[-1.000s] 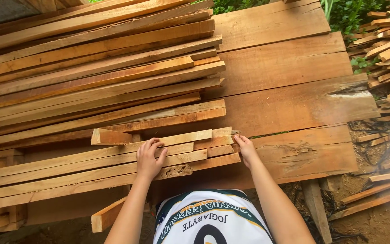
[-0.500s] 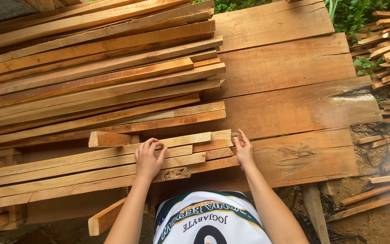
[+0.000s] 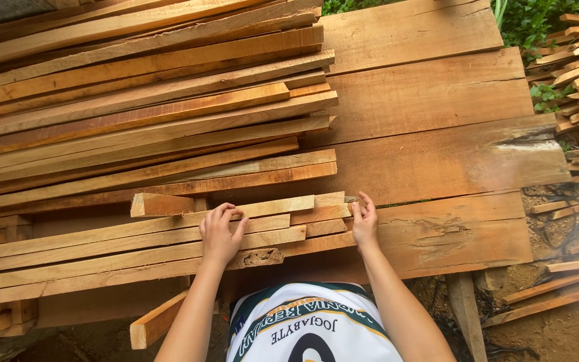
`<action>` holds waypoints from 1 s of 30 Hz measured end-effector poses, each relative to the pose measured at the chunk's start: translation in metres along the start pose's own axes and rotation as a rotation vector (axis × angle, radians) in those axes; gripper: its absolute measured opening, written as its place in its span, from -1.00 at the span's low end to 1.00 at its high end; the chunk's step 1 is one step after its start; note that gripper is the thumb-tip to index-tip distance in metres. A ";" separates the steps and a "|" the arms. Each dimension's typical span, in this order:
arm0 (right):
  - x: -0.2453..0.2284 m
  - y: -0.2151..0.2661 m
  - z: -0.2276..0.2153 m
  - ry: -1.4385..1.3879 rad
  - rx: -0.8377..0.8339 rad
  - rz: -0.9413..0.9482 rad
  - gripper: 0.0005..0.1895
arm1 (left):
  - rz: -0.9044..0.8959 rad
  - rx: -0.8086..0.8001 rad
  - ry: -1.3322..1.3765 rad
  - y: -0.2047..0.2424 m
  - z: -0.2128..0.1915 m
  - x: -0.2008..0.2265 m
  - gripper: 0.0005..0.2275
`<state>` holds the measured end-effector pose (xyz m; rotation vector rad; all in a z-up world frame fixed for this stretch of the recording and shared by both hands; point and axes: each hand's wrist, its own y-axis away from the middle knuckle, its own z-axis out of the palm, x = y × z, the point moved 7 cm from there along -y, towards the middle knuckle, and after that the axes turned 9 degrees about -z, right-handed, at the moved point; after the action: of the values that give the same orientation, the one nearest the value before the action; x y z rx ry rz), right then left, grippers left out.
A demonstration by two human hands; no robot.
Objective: The person is manually arranging and aligning a stack of long wooden slats on a storage rack.
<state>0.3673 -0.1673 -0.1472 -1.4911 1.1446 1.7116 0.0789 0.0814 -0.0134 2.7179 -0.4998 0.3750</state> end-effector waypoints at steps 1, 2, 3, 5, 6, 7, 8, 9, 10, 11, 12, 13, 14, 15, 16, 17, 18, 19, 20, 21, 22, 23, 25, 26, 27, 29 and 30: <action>0.008 -0.003 -0.002 -0.001 -0.004 -0.001 -0.58 | -0.003 0.003 0.001 -0.001 0.001 0.000 -0.80; 0.015 -0.006 -0.005 0.030 0.000 -0.009 -0.65 | -0.006 0.003 0.006 -0.002 0.001 0.000 -0.80; 0.023 -0.007 -0.008 0.059 0.005 -0.013 -0.70 | -0.010 0.001 0.009 -0.002 0.002 -0.001 -0.80; 0.020 -0.004 -0.006 0.052 -0.001 0.002 -0.69 | -0.013 0.000 0.007 0.000 -0.001 -0.001 -0.80; 0.018 -0.004 -0.007 0.045 -0.003 0.016 -0.68 | -0.011 -0.003 0.007 0.000 -0.002 0.001 -0.80; 0.020 -0.005 -0.006 0.047 0.001 0.016 -0.68 | -0.008 -0.005 0.007 -0.001 -0.001 0.000 -0.80; 0.025 -0.005 -0.005 -0.010 -0.011 0.060 -0.63 | -0.010 -0.002 -0.001 -0.002 0.000 0.000 -0.80; 0.029 -0.004 -0.005 -0.066 -0.020 0.106 -0.55 | -0.010 -0.001 -0.010 -0.002 0.002 -0.001 -0.80; 0.031 -0.002 -0.014 -0.065 -0.013 0.107 -0.55 | -0.005 -0.006 -0.010 0.000 0.004 -0.001 -0.80; 0.036 -0.003 -0.019 -0.066 -0.014 0.147 -0.53 | -0.016 -0.003 -0.003 -0.003 0.005 -0.002 -0.81; 0.040 -0.004 -0.023 -0.067 -0.016 0.187 -0.50 | -0.028 0.000 0.003 -0.005 0.005 -0.004 -0.82; 0.024 0.007 -0.021 -0.069 -0.015 0.183 -0.50 | -0.025 0.002 0.004 -0.005 0.003 -0.003 -0.82; 0.007 0.018 -0.016 -0.070 -0.058 0.167 -0.44 | -0.026 0.001 0.009 -0.005 0.002 -0.002 -0.83; -0.010 0.029 -0.011 -0.067 -0.105 0.152 -0.30 | -0.031 -0.001 0.016 -0.003 0.001 -0.002 -0.83; -0.009 0.028 -0.011 -0.066 -0.107 0.149 -0.30 | -0.032 0.002 0.019 -0.005 0.001 -0.001 -0.83; -0.005 0.031 -0.014 -0.115 -0.088 0.158 -0.28 | -0.027 0.012 0.027 -0.003 0.002 -0.002 -0.83; -0.002 0.033 -0.016 -0.165 -0.068 0.167 -0.26 | -0.021 0.021 0.034 -0.001 0.003 -0.002 -0.82; 0.002 0.034 -0.015 -0.164 -0.068 0.173 -0.26 | -0.026 0.017 0.032 0.000 0.004 -0.003 -0.82; 0.004 0.034 -0.015 -0.196 -0.069 0.166 -0.29 | -0.019 0.029 0.037 0.001 0.005 -0.003 -0.82; 0.006 0.031 -0.013 -0.232 -0.064 0.153 -0.33 | -0.005 0.044 0.043 -0.002 0.005 -0.001 -0.82; 0.009 0.032 -0.015 -0.234 -0.060 0.153 -0.33 | 0.000 0.043 0.041 -0.001 0.005 -0.003 -0.82; 0.013 0.030 -0.017 -0.248 -0.067 0.183 -0.32 | -0.009 0.027 0.038 -0.002 0.007 -0.005 -0.82; 0.016 0.029 -0.019 -0.264 -0.078 0.213 -0.32 | -0.020 0.014 0.035 -0.002 0.008 -0.006 -0.81; 0.016 0.030 -0.019 -0.264 -0.075 0.230 -0.35 | -0.022 0.016 0.042 -0.001 0.007 -0.006 -0.82; 0.016 0.030 -0.021 -0.263 -0.068 0.245 -0.37 | -0.020 0.016 0.050 -0.001 0.008 -0.004 -0.82; 0.030 0.025 -0.024 -0.234 -0.080 0.251 -0.43 | -0.019 0.023 0.043 -0.002 0.006 -0.003 -0.82; 0.038 0.023 -0.027 -0.205 -0.091 0.259 -0.49 | -0.018 0.028 0.037 -0.002 0.005 -0.003 -0.82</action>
<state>0.3521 -0.2055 -0.1791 -1.2251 1.2044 2.0627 0.0778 0.0817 -0.0195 2.7357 -0.4624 0.4292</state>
